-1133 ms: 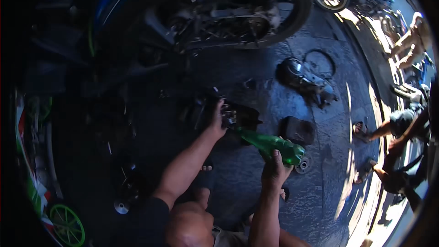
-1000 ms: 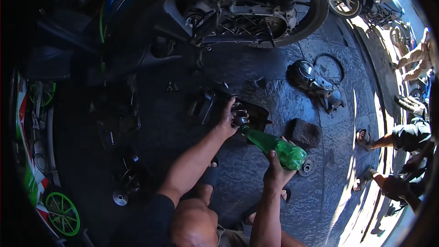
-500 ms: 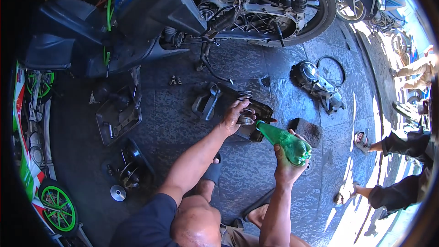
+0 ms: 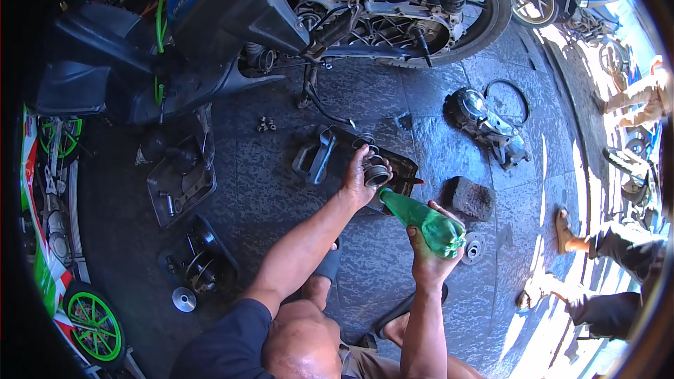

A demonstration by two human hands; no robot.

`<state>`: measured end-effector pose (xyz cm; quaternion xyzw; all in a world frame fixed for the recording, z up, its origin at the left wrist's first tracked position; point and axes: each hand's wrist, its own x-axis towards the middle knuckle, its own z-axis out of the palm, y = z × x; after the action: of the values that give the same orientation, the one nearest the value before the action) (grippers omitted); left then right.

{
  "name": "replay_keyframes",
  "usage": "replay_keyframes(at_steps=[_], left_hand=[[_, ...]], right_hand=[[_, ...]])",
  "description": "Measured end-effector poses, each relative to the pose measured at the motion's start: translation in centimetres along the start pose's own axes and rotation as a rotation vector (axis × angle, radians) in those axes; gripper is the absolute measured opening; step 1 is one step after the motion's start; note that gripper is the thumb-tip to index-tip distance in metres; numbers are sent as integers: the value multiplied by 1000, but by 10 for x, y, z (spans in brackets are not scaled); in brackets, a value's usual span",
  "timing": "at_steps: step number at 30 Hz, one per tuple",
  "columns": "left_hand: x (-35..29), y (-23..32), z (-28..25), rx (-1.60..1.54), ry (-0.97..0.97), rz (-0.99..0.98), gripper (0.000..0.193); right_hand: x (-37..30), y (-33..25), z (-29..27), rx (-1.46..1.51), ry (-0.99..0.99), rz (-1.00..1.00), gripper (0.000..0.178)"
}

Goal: Cleaning and repairing motorcycle engine components.

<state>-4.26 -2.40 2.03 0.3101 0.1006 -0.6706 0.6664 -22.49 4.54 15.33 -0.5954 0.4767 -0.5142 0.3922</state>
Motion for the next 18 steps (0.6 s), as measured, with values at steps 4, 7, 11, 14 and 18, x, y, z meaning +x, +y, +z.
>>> replay_keyframes(at_steps=[4, 7, 11, 14, 18], left_hand=[[-3, 3, 1, -46, -7, -12, 33], [-4, 3, -2, -140, -31, -84, 41], [-7, 0, 0, -275, 0, -140, 46], [-10, 9, -3, -301, -88, -198, 51], [-17, 12, -1, -349, -58, -157, 47]], right_hand=[[-4, 2, 4, -17, 23, -27, 57], [-5, 7, 4, 31, 9, -20, 62], [-4, 3, 8, 220, 25, 45, 68], [-4, 0, 7, 269, -50, 48, 72], [-11, 6, 13, 241, -19, 19, 69]])
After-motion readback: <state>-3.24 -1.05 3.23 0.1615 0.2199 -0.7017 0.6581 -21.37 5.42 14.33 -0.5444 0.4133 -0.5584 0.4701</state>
